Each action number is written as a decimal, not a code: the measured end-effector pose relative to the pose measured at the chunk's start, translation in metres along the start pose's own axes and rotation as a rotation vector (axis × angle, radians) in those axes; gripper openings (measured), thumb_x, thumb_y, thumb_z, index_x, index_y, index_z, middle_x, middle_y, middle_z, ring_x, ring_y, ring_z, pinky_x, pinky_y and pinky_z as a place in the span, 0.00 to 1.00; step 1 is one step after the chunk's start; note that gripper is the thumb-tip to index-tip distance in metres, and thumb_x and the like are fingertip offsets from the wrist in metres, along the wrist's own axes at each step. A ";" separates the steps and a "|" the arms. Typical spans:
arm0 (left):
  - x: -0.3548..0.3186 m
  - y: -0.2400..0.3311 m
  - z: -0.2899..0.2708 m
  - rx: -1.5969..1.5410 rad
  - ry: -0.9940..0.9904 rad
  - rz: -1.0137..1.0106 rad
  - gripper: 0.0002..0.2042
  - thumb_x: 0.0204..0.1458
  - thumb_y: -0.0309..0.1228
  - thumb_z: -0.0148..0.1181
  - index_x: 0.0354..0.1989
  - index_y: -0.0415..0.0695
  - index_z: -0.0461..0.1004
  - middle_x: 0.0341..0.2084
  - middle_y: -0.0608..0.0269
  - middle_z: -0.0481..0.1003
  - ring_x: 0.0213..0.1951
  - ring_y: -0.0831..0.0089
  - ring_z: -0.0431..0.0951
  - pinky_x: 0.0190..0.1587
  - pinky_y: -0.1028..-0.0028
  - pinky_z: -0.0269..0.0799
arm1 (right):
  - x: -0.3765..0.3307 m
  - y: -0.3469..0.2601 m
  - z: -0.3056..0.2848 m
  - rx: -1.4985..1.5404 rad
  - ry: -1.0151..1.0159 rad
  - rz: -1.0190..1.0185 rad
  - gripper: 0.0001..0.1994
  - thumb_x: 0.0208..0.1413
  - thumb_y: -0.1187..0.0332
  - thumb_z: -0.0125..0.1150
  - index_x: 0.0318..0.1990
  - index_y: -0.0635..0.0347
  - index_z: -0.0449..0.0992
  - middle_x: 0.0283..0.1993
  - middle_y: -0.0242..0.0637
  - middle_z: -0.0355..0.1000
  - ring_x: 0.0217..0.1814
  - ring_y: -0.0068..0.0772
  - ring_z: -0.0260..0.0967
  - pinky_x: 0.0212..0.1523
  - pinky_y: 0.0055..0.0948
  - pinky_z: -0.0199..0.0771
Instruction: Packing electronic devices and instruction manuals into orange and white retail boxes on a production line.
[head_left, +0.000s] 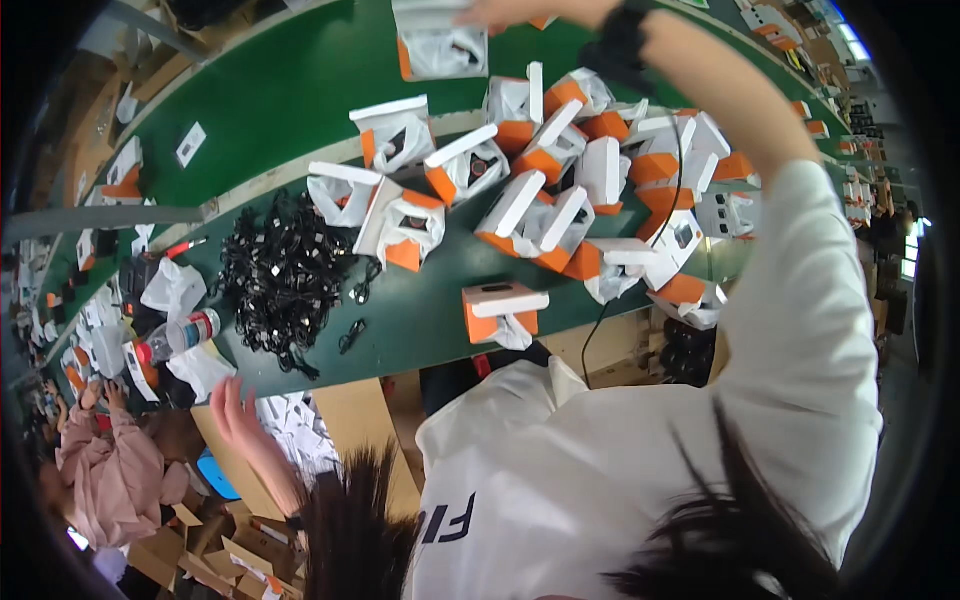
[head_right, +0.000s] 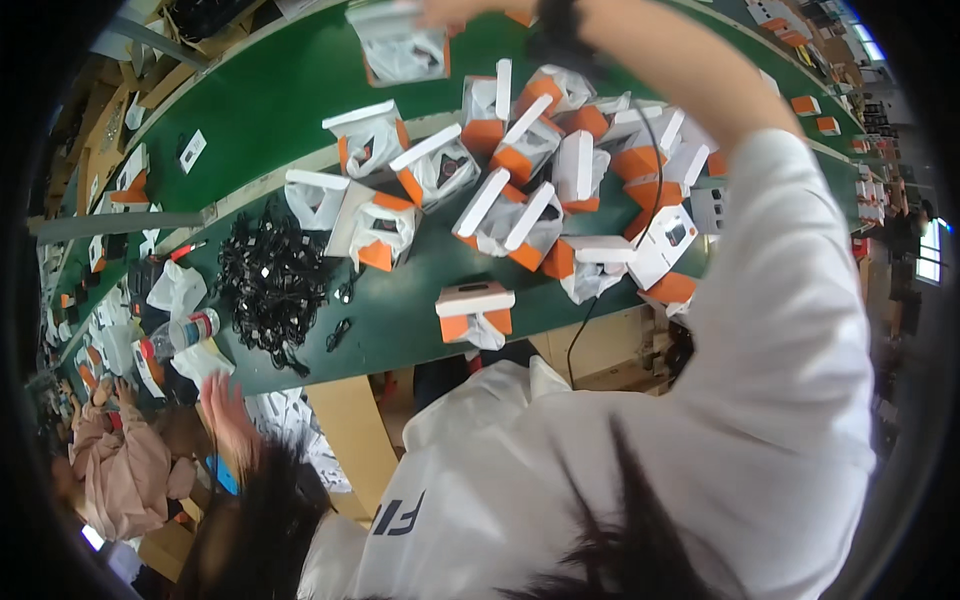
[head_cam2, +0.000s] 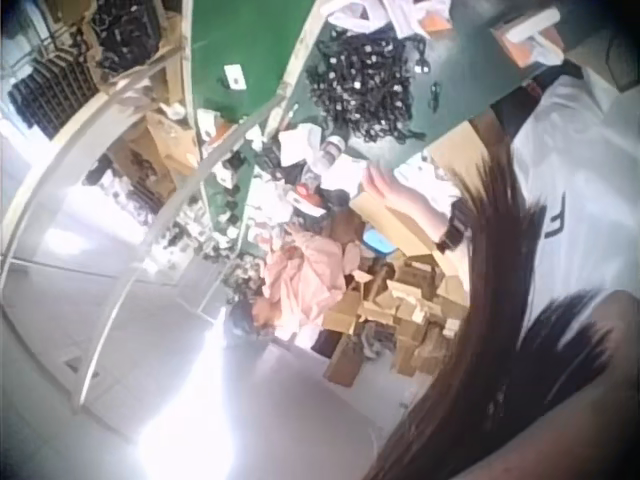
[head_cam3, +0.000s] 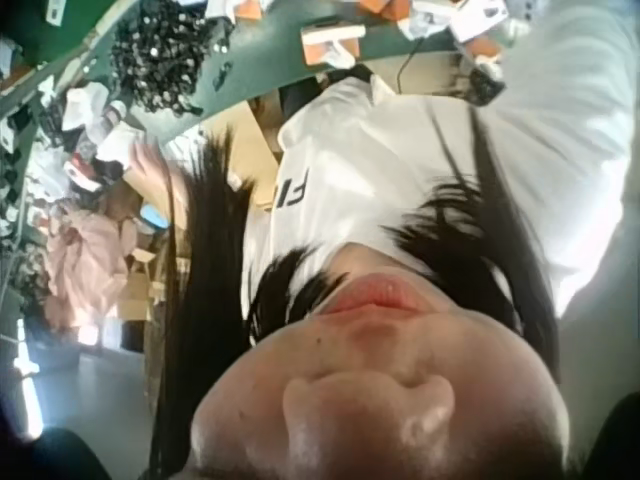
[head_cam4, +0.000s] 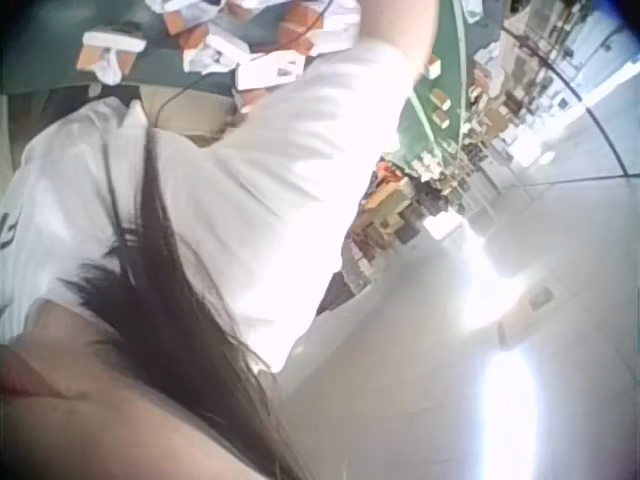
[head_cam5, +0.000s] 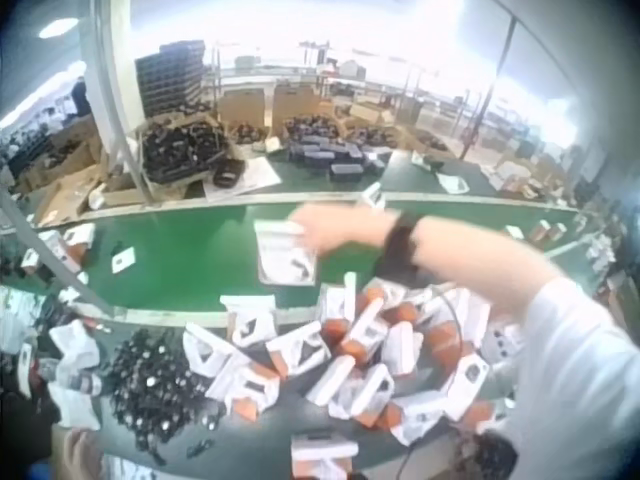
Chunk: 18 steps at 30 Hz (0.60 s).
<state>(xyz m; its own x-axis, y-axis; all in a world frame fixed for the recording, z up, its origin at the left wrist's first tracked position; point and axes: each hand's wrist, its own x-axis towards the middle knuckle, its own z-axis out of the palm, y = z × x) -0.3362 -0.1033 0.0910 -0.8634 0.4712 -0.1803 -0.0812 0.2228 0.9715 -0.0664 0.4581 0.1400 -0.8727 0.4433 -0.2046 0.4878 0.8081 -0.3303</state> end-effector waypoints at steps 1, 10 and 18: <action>-0.003 0.021 0.034 0.113 -0.216 0.127 0.15 0.53 0.28 0.48 0.48 0.37 0.66 0.52 0.56 0.64 0.52 0.67 0.65 0.53 0.67 0.61 | -0.036 -0.050 -0.053 -0.211 -0.092 0.009 0.19 0.45 0.70 0.59 0.46 0.67 0.69 0.36 0.38 0.73 0.32 0.37 0.72 0.31 0.30 0.75; -0.053 0.124 0.181 0.257 -0.775 0.573 0.48 0.29 0.28 0.72 0.61 0.36 0.47 0.54 0.52 0.60 0.56 0.65 0.60 0.59 0.69 0.53 | -0.127 -0.221 -0.058 0.472 -0.282 -0.136 0.14 0.51 0.66 0.58 0.40 0.67 0.69 0.29 0.35 0.71 0.22 0.22 0.69 0.21 0.22 0.72; -0.074 -0.024 0.116 0.262 -0.529 0.119 0.50 0.28 0.22 0.72 0.60 0.36 0.42 0.57 0.53 0.52 0.59 0.65 0.52 0.61 0.68 0.45 | -0.119 0.001 -0.057 0.274 -0.319 0.504 0.42 0.38 0.57 0.69 0.61 0.57 0.53 0.51 0.48 0.65 0.50 0.40 0.66 0.41 0.38 0.73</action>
<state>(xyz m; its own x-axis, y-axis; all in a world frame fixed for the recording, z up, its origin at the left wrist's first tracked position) -0.2126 -0.0447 0.0635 -0.4889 0.8514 -0.1897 0.1840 0.3133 0.9317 0.0373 0.4283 0.2167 -0.5083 0.5710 -0.6447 0.8594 0.3846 -0.3369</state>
